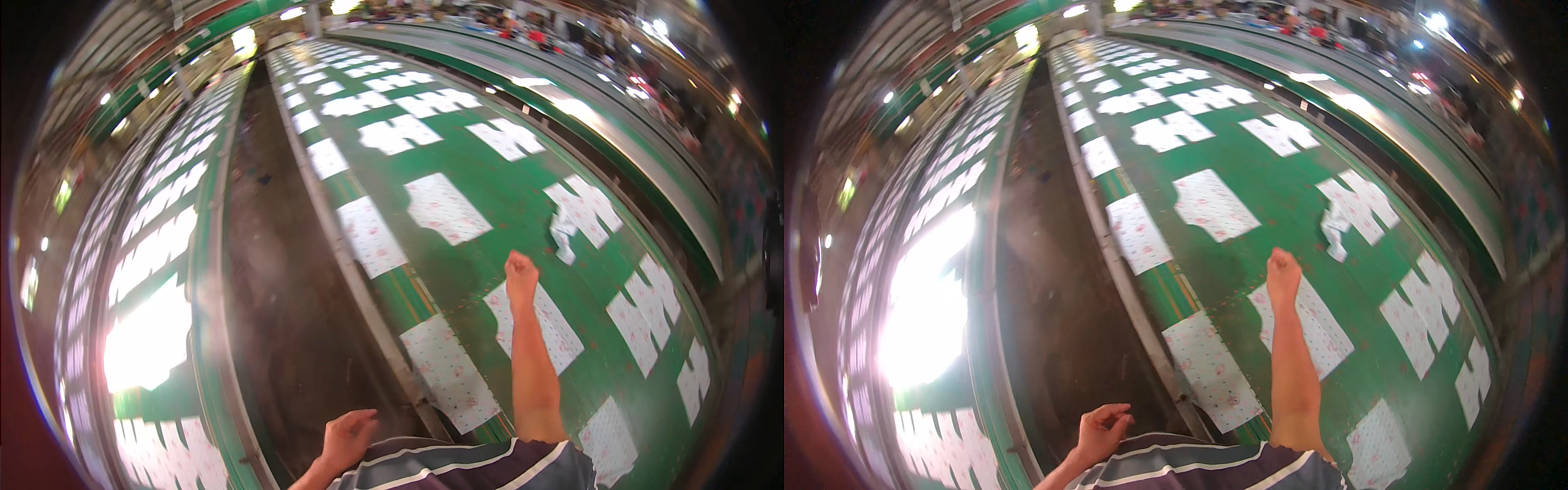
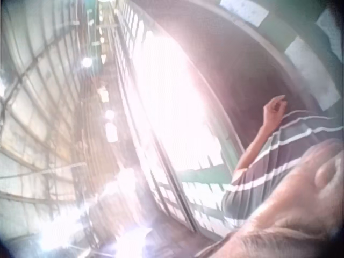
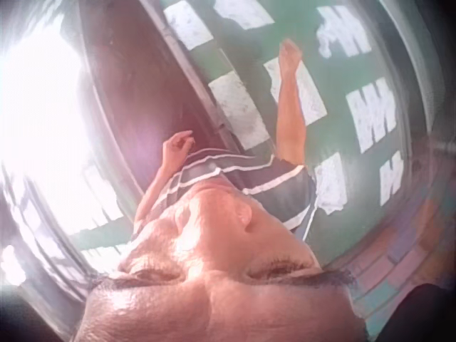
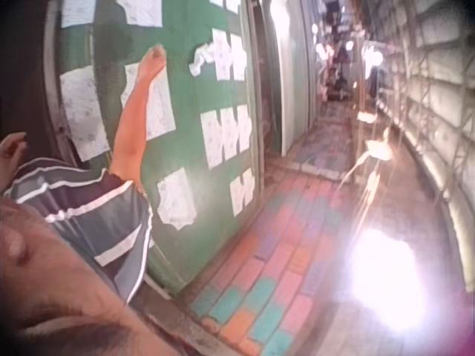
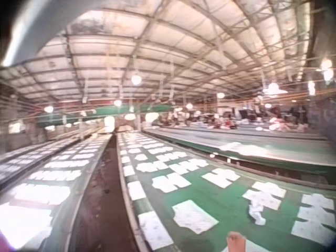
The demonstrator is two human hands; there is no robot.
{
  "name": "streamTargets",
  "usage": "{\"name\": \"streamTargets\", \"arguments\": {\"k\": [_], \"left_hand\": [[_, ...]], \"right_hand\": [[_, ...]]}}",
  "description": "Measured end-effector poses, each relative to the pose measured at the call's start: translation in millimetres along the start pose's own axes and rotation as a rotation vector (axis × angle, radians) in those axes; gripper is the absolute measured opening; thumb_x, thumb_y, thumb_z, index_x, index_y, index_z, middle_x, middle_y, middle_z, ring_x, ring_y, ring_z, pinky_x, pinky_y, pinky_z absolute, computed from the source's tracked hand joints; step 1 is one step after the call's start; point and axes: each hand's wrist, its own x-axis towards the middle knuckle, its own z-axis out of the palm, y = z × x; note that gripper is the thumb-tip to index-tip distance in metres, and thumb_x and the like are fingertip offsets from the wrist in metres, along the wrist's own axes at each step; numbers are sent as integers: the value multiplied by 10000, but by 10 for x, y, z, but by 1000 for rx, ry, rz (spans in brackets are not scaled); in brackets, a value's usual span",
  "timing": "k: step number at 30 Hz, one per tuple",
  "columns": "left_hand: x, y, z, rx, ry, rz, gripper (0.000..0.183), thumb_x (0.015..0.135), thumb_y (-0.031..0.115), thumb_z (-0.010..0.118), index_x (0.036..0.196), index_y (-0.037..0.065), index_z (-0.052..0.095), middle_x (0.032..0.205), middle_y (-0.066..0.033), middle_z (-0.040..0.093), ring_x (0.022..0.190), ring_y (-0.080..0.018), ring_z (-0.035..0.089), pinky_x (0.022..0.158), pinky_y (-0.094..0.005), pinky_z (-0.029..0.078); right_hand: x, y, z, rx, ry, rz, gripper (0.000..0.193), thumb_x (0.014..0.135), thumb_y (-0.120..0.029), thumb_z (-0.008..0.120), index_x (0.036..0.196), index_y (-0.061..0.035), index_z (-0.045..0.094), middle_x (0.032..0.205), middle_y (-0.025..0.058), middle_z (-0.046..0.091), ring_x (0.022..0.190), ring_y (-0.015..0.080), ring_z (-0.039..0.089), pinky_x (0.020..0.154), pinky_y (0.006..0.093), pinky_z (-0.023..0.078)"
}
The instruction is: The person repeatedly picks up patterned diaper-shaped items from a green conveyor belt and places them in neat rows. The hands handle each item one at a time, aligning edges and smoothing them down. The task continues throughout the clip without visible completion.
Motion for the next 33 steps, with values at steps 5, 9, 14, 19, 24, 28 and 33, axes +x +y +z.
{"name": "streamTargets", "arguments": {"k": [5, 9, 14, 19, 24, 28, 33], "left_hand": [[-501, 4, -299, 49, -53, 54, 267, 1018, 276, 827, 1191, 73, 821, 835, -116, 805, 728, -232, 781, 723, -368, 619], [-1008, -9, -464, 109, -167, 76, 302, 1027, 348, 810, 1223, 118, 823, 922, -112, 812, 717, -248, 759, 701, -390, 609], [-1684, -176, -615, 70, -189, 375, 561, 1080, 455, 723, 1524, 118, 669, 1426, -163, 700, 1221, -326, 683, 1080, -476, 538], [-2305, -313, -642, 4, -331, 329, 759, 1146, 585, 518, 1686, 54, 474, 1668, -195, 546, 1595, -399, 425, 1310, -542, 331], [-2711, -370, -723, 53, -121, 217, 789, 1153, 607, 476, 1685, 25, 467, 1706, -205, 510, 1601, -394, 436, 1318, -541, 315], [-2985, -379, -687, 2, 75, 95, 786, 1149, 604, 488, 1682, 27, 472, 1695, -207, 520, 1578, -392, 463, 1308, -540, 322], [-3186, -359, -456, -72, 427, -39, 756, 1137, 587, 531, 1615, 2, 553, 1595, -232, 606, 1495, -418, 537, 1258, -542, 395]], "right_hand": [[-1539, -809, 961, 58, -497, -184, 191, 1047, -73, 735, 1212, 0, 797, 963, 74, 797, 882, 138, 747, 825, 311, 587], [-2930, -1552, 1206, 104, -1004, -267, 178, 1092, -86, 698, 1227, -57, 810, 861, 24, 755, 758, 98, 715, 690, 285, 580], [-4201, -2140, 1212, 22, -1519, -535, 247, 1097, -61, 638, 1294, -67, 787, 862, 115, 763, 712, 157, 745, 664, 321, 598], [-4936, -2284, 1215, 109, -1733, -718, 299, 1067, -34, 633, 1326, -81, 775, 953, 141, 792, 803, 269, 788, 767, 375, 639], [-5354, -2444, 1410, 262, -1838, -872, 317, 1015, 24, 660, 1289, -73, 788, 1057, 143, 810, 924, 313, 799, 841, 401, 651], [-5647, -2614, 1793, 373, -1962, -959, 323, 949, 72, 662, 1193, -74, 816, 1067, 155, 810, 955, 336, 795, 836, 417, 659], [-6293, -2832, 2178, 638, -2111, -977, 370, 927, 164, 552, 1116, -16, 814, 1048, 169, 794, 808, 236, 764, 695, 353, 620]]}}
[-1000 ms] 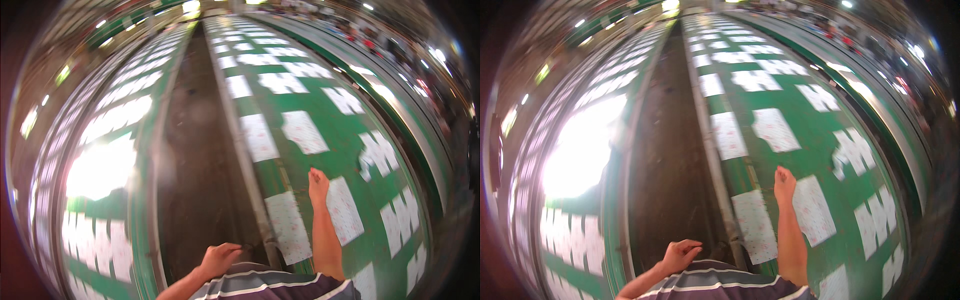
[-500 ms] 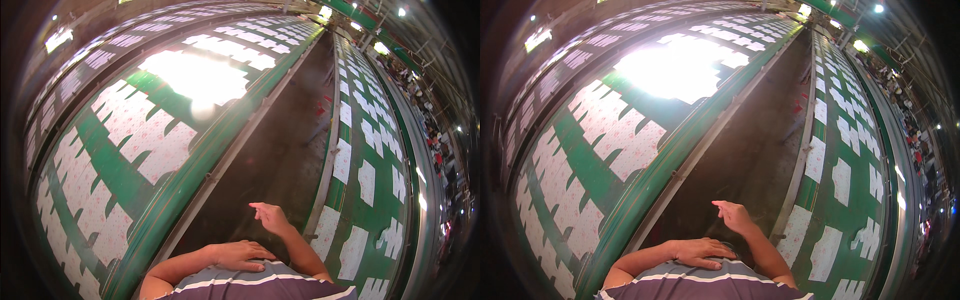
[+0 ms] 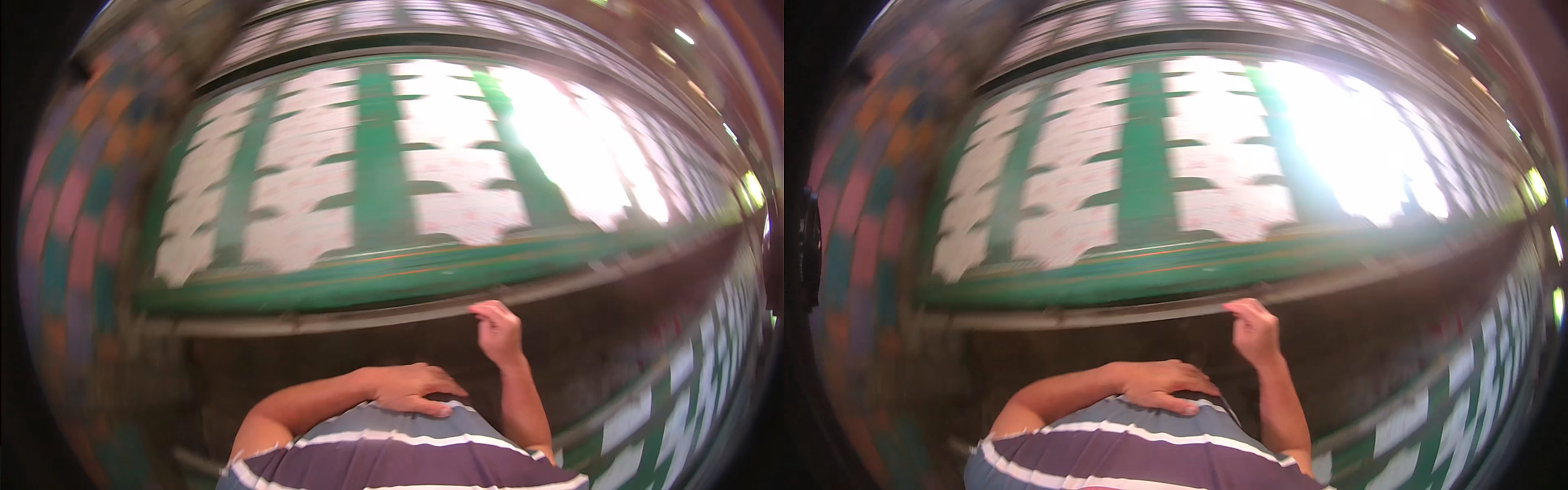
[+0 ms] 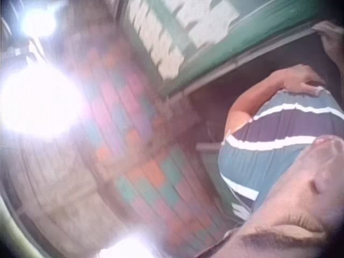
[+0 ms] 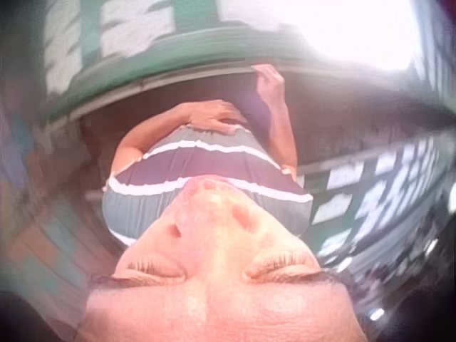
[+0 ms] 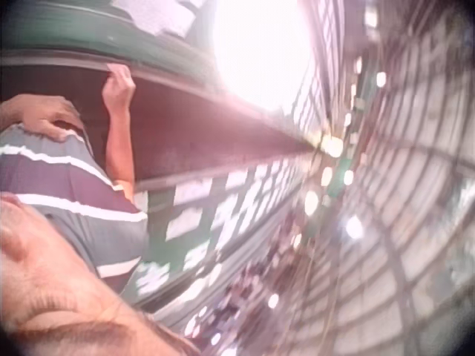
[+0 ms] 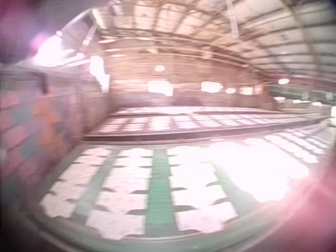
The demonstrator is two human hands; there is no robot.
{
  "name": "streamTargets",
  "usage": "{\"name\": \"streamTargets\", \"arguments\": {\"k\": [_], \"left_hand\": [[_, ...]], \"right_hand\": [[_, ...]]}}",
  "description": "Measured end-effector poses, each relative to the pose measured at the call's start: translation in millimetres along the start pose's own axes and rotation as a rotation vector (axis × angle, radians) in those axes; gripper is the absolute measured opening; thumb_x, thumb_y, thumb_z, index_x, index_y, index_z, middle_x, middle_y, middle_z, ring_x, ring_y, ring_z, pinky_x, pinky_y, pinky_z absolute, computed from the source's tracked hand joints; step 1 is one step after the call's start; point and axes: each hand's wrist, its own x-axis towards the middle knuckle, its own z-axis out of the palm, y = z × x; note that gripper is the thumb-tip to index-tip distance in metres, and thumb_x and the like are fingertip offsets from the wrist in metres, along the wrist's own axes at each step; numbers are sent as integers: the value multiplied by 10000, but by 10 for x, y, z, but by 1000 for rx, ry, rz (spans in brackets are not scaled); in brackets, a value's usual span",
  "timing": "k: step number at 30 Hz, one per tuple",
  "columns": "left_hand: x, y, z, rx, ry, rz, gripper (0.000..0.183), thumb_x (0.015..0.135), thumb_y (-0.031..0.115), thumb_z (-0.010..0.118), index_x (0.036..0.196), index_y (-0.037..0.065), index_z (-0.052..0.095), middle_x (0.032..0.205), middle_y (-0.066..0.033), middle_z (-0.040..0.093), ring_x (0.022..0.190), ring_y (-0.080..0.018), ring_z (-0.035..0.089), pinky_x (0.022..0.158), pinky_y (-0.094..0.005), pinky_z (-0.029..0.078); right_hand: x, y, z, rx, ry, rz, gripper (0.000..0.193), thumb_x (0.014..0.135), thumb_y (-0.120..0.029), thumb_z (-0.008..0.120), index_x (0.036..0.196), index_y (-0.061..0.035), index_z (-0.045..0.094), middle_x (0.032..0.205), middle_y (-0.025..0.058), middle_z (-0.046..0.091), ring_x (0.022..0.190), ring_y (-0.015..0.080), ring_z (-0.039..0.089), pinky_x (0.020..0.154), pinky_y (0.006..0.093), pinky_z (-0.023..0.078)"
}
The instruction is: The person repeatedly picks up patterned diaper-shaped items from a green conveyor belt and places them in neat rows. The hands handle each item one at a time, aligning edges and smoothing them down. The task continues throughout the clip without visible completion.
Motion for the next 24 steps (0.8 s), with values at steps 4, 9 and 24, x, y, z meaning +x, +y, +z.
{"name": "streamTargets", "arguments": {"k": [4, 9, 24], "left_hand": [[-259, 107, 177, -12, 208, -125, 718, 1129, 555, 569, 1580, -4, 589, 1536, -222, 653, 1460, -425, 563, 1239, -525, 434], [-669, 210, 397, -65, 476, -242, 696, 1126, 538, 581, 1586, 16, 593, 1543, -217, 654, 1454, -419, 577, 1240, -511, 448], [-2625, -81, 381, -25, 665, -207, 690, 1124, 521, 594, 1617, 39, 574, 1553, -218, 650, 1449, -405, 589, 1227, -478, 465]], "right_hand": [[318, -77, 375, 164, -102, -32, 320, 923, 196, 548, 1067, 30, 781, 1005, 150, 785, 817, 217, 741, 777, 325, 602], [558, -263, 817, 199, -286, -190, 230, 918, 147, 670, 1049, 2, 792, 950, 158, 791, 879, 301, 782, 813, 386, 620], [994, -1707, 2615, 119, -466, -411, 183, 856, 20, 850, 1021, -55, 822, 861, 123, 752, 826, 315, 754, 742, 415, 603]]}}
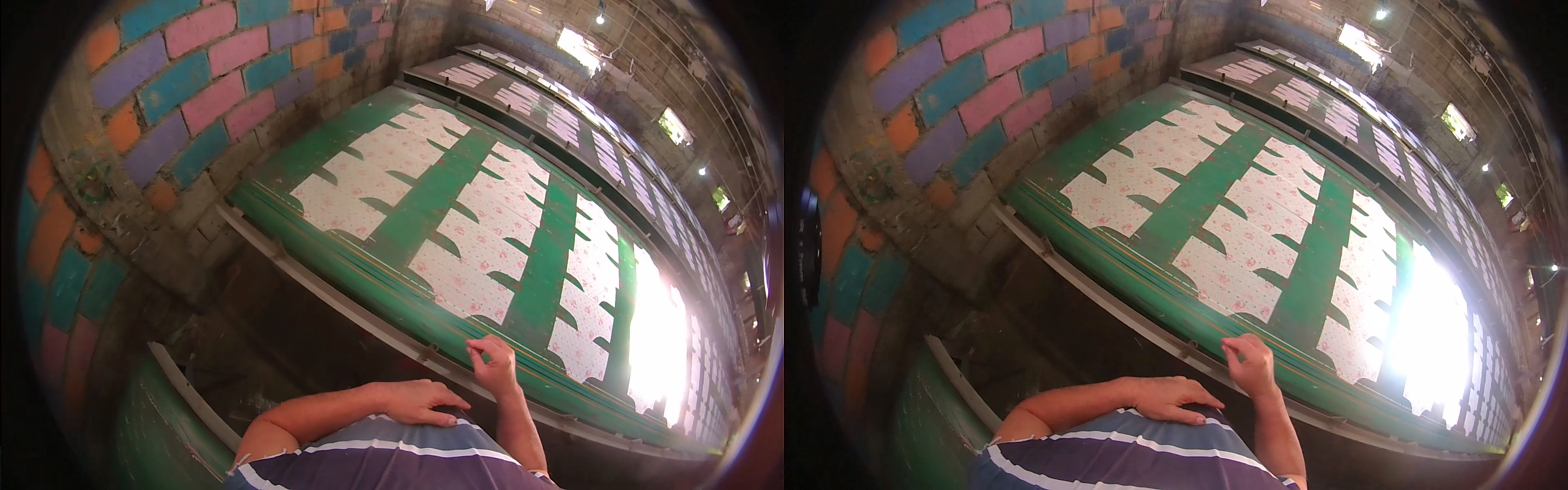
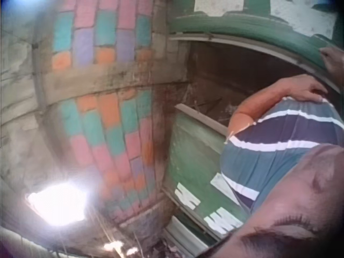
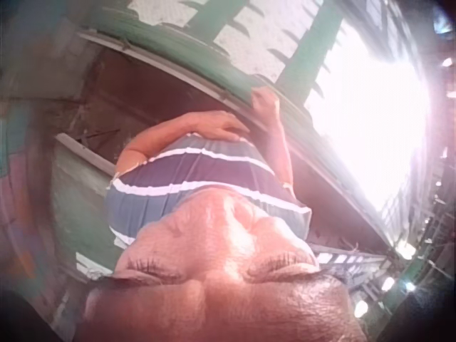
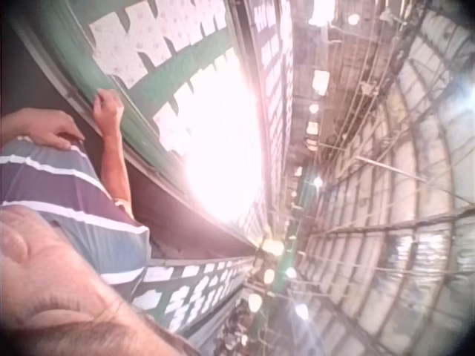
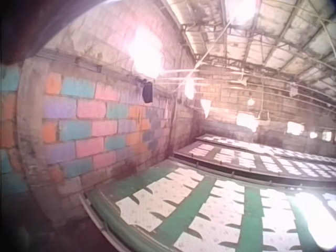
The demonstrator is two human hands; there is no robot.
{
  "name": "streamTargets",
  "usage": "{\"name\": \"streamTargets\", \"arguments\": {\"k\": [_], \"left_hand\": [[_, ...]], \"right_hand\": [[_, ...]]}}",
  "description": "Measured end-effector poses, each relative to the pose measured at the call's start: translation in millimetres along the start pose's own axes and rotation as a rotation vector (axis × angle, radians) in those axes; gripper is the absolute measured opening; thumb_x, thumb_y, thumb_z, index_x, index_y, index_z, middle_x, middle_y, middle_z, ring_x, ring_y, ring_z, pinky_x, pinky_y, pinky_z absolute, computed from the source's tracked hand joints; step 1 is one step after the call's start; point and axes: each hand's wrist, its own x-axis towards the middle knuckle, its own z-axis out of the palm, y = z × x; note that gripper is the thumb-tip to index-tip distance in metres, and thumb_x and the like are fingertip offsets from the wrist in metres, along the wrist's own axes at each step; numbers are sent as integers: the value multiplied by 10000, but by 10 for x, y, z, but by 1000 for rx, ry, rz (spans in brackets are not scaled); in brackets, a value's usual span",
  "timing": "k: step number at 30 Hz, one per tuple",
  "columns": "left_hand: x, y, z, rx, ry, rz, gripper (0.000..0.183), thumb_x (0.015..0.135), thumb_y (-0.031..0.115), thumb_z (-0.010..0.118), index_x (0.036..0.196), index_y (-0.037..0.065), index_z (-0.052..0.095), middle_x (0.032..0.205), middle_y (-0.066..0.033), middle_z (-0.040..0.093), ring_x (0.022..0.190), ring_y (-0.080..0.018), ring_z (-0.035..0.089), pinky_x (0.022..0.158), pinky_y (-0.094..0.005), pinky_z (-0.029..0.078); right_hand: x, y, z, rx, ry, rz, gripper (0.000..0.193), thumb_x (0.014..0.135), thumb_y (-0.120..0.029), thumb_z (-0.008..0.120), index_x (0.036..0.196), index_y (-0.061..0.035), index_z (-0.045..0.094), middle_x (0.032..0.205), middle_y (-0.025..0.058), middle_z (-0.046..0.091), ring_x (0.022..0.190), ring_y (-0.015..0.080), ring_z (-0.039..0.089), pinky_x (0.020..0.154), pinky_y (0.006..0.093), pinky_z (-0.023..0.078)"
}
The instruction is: The person repeatedly picks up patterned diaper-shaped items from a green conveyor belt and places them in neat rows. The hands handle each item one at a time, aligning edges and smoothing them down. The task continues throughout the clip without visible completion.
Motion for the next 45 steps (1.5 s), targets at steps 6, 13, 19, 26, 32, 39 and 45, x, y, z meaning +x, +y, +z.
{"name": "streamTargets", "arguments": {"k": [6, 13, 19, 26, 32, 39, 45], "left_hand": [[-607, -262, -507, -12, 8, -7, 674, 1131, 511, 585, 1618, 45, 575, 1571, -204, 637, 1451, -388, 579, 1239, -484, 440], [-1012, -480, -808, -77, 105, -42, 652, 1131, 482, 599, 1622, 54, 575, 1587, -189, 628, 1467, -357, 560, 1252, -477, 412], [-1385, -455, -1050, -30, 339, -174, 643, 1108, 436, 649, 1616, 48, 576, 1573, -196, 633, 1461, -366, 564, 1267, -480, 399], [-1575, -550, -1192, -260, 730, -311, 511, 1026, 204, 772, 1492, 18, 677, 1428, -169, 743, 1319, -300, 684, 1159, -416, 507], [-1957, -796, -1568, -232, 1022, -287, 447, 981, 48, 786, 1422, 16, 725, 1233, -144, 824, 1175, -234, 758, 1060, -376, 575], [-2591, -1405, -2280, -241, 1147, -216, 365, 994, -41, 748, 1355, 14, 749, 1171, -126, 833, 1095, -193, 779, 1005, -347, 588], [-3064, -1783, -3214, -339, 1121, -296, 324, 1022, -5, 744, 1346, -4, 749, 1135, -108, 838, 1063, -161, 773, 971, -331, 589]], "right_hand": [[402, -254, 654, -58, -117, 4, 125, 885, -54, 857, 1003, -68, 820, 882, 126, 757, 829, 335, 745, 735, 444, 600], [797, -188, 1007, -56, -273, 5, 99, 893, -127, 871, 912, -89, 782, 851, 114, 735, 813, 335, 734, 722, 463, 591], [1511, 80, 1417, -45, -262, -97, 104, 913, -156, 850, 891, -98, 767, 844, 116, 722, 812, 341, 732, 713, 483, 588], [2428, 423, 2194, -229, -189, -187, 59, 924, -153, 778, 916, -95, 785, 930, 114, 741, 877, 353, 747, 747, 504, 611], [3153, 736, 2680, -445, -266, 36, 138, 913, -212, 809, 909, -74, 812, 966, 130, 761, 947, 375, 767, 799, 514, 637], [3662, 889, 3111, -512, -294, 390, 208, 910, -251, 833, 937, -45, 847, 980, 213, 814, 927, 436, 800, 831, 536, 644], [3770, 747, 3384, -692, -306, 533, 188, 896, -278, 840, 939, -96, 869, 977, 203, 815, 950, 414, 798, 841, 529, 639]]}}
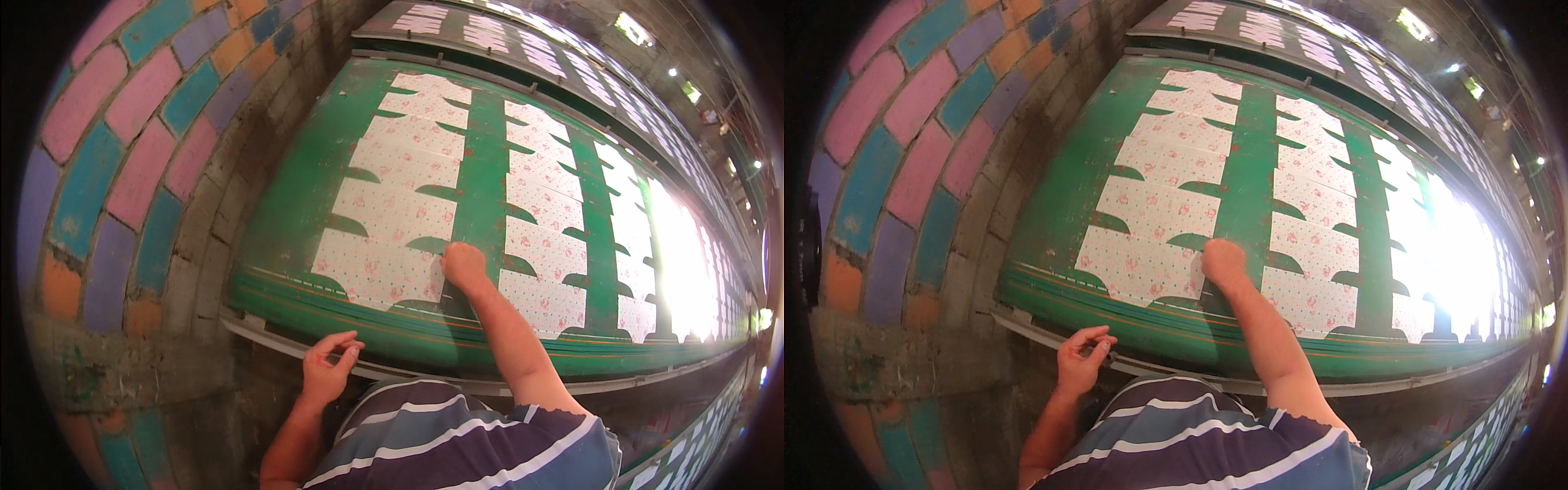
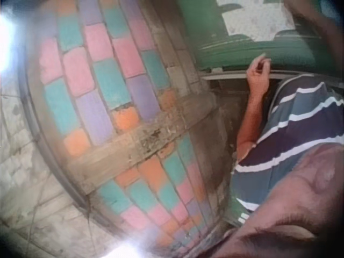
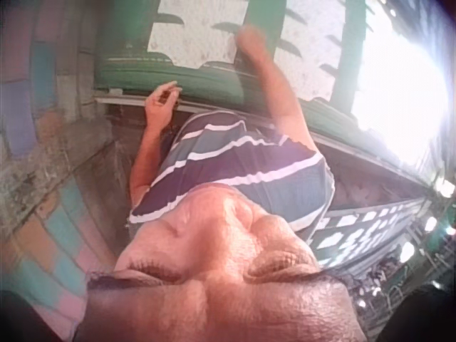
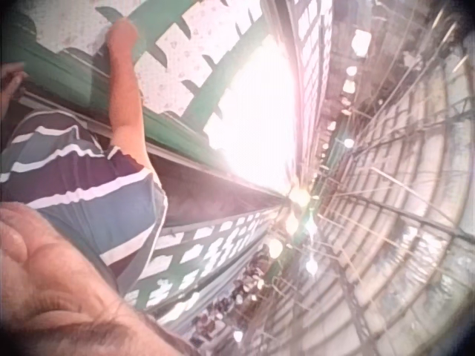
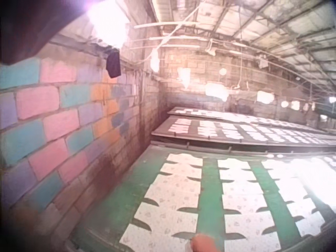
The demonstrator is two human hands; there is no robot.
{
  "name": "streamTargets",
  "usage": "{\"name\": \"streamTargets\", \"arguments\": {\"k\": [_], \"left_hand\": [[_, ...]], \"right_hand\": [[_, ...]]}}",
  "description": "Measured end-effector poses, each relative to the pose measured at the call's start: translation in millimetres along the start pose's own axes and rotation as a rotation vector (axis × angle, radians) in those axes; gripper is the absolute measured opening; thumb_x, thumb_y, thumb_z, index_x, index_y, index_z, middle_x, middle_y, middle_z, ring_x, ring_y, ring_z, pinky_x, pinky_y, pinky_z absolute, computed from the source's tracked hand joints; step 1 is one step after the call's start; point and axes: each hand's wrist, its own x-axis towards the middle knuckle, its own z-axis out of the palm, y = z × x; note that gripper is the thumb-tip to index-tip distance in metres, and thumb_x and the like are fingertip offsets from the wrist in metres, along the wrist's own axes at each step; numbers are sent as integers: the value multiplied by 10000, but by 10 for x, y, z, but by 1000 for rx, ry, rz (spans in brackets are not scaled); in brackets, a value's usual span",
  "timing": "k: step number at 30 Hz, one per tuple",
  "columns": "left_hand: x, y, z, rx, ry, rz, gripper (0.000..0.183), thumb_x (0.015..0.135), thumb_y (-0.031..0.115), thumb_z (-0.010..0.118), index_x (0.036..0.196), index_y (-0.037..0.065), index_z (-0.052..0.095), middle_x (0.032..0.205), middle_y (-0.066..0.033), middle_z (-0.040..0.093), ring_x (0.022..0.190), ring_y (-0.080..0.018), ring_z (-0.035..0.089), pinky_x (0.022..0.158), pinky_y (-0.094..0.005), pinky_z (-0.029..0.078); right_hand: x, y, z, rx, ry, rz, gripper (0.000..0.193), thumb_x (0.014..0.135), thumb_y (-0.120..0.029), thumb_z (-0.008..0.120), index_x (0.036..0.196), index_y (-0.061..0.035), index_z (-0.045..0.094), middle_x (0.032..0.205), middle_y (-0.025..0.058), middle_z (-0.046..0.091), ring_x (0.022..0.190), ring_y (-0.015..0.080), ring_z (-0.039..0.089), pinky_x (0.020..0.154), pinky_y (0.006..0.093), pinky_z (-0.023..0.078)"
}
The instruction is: The person repeatedly picks up patterned diaper-shaped items from a green conveyor belt and places them in neat rows. The hands handle each item one at a time, aligning edges and smoothing them down. The task continues throughout the clip without visible completion.
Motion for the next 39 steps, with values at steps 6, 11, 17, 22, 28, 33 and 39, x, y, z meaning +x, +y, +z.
{"name": "streamTargets", "arguments": {"k": [6, 11, 17, 22, 28, 33, 39], "left_hand": [[941, -127, -302, 170, 6, 150, 246, 1021, 45, 762, 1259, -14, 785, 1087, -112, 833, 1000, -159, 771, 927, -323, 598], [1644, -365, -243, 346, 65, 248, 197, 1015, 67, 761, 1195, 1, 806, 1067, -127, 811, 987, -215, 773, 902, -358, 602], [2278, -463, -179, 725, 80, 588, 206, 939, 40, 780, 1144, 47, 804, 1016, -149, 779, 1008, -351, 750, 942, -436, 591], [2577, -280, -468, 985, -178, 712, 285, 866, 29, 824, 1148, 67, 806, 994, -132, 775, 1054, -356, 741, 973, -452, 575], [2727, 74, -903, 467, -393, -87, 264, 895, 24, 854, 1152, 36, 793, 1010, -67, 803, 972, -168, 764, 885, -341, 584], [2967, 78, -842, 338, -306, -38, 230, 948, 34, 832, 1171, -2, 791, 1024, -44, 799, 915, -119, 724, 855, -292, 570], [3332, -322, -699, 279, -175, -33, 203, 974, 70, 798, 1159, -14, 806, 960, -20, 768, 855, -97, 679, 787, -289, 537]], "right_hand": [[-11, -13, -44, 53, -55, 16, 179, 893, -263, 813, 921, -92, 859, 968, 207, 812, 946, 416, 796, 847, 539, 634], [-44, -127, -161, 102, -218, -42, 171, 880, -235, 800, 954, -87, 846, 997, 200, 815, 924, 407, 797, 827, 536, 634], [-482, -381, -411, 578, -308, -382, 152, 896, -216, 811, 913, -65, 801, 936, 162, 789, 862, 349, 777, 789, 470, 621], [-753, -397, -751, 1175, -573, -583, 80, 888, -53, 821, 863, -39, 746, 929, 103, 756, 855, 253, 740, 778, 403, 590], [-519, 149, -1010, 1256, -328, -493, 144, 893, -31, 826, 830, -29, 697, 913, 84, 751, 857, 192, 711, 804, 360, 569], [-269, 381, -977, 1163, -254, -270, 115, 900, -38, 828, 850, -29, 725, 896, 90, 788, 851, 158, 721, 797, 359, 581], [41, 360, -732, 878, -85, -25, 85, 944, -56, 796, 1019, -31, 827, 865, 120, 784, 797, 187, 748, 778, 348, 595]]}}
